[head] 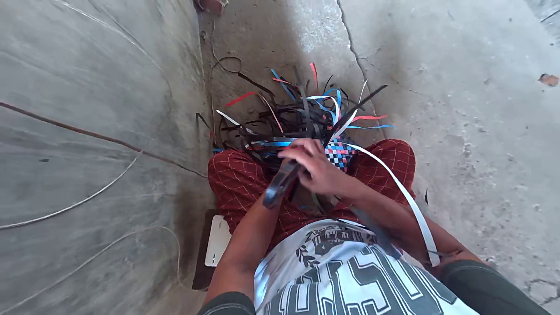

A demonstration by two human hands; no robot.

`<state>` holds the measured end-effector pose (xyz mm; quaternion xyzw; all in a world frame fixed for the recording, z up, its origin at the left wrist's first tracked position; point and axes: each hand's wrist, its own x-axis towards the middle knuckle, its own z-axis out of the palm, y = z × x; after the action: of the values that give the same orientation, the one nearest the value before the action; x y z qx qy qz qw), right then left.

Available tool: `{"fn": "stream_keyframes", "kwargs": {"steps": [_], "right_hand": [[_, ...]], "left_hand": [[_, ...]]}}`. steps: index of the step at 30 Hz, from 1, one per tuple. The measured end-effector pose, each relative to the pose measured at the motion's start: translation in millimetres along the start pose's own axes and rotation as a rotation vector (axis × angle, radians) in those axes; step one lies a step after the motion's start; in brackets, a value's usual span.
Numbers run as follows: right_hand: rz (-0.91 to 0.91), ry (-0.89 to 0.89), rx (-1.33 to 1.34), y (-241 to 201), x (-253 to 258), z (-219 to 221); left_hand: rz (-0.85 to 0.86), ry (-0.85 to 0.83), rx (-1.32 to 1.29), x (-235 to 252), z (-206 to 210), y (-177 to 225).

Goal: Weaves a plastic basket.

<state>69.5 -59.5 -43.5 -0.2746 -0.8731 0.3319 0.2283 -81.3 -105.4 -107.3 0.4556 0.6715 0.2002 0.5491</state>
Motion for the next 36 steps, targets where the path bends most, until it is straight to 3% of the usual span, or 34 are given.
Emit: {"fn": "stream_keyframes", "kwargs": {"steps": [2,4,6,9,11,13,14,16,17,20,22,27,32,36], "right_hand": [[0.244,-0.064,-0.058,38.1,1.1,5.0],[0.449,-0.179,-0.071,70.7,-0.2,12.1],[0.531,-0.237,-0.02,87.8,-5.1,19.6],[0.481,-0.195,0.03,99.4,-15.4,28.8],[0.5,-0.194,0.035,103.4,-18.7,31.5],[0.529,-0.205,0.018,103.2,-19.7,32.3],[0.528,-0.195,0.007,103.5,-21.3,34.3],[0.525,-0.149,-0.005,104.0,-24.9,40.2],[0.532,-0.123,0.004,102.7,-26.4,42.0],[0.562,-0.065,0.033,98.6,-31.0,45.8],[0.56,-0.051,0.033,97.1,-35.8,49.0],[0.322,0.169,0.058,113.0,-46.8,63.2],[0.643,0.171,0.341,115.9,-27.2,35.3],[0.78,0.225,0.523,108.1,-18.7,24.1]], "left_hand": [[0.192,0.102,0.268,43.6,16.1,-17.0],[0.256,0.126,0.429,42.9,15.0,-8.9],[0.295,0.113,0.437,25.1,11.3,-3.1],[0.356,-0.07,0.292,3.4,-1.5,7.0],[0.478,-0.129,-0.011,-2.4,-8.5,8.9],[0.577,-0.042,-0.305,-0.8,-10.1,13.5],[0.602,0.069,-0.326,5.6,-9.9,16.0],[0.554,0.262,-0.095,28.3,-9.9,15.8],[0.473,0.281,0.082,41.2,-8.5,13.0],[0.14,0.081,0.449,74.6,1.3,6.7],[0.079,-0.015,0.506,85.1,8.5,5.4],[0.202,-0.172,0.355,87.4,0.5,4.1],[0.255,-0.284,0.157,71.4,-9.7,3.7],[0.357,-0.245,0.226,70.2,-3.0,-3.0]]}}
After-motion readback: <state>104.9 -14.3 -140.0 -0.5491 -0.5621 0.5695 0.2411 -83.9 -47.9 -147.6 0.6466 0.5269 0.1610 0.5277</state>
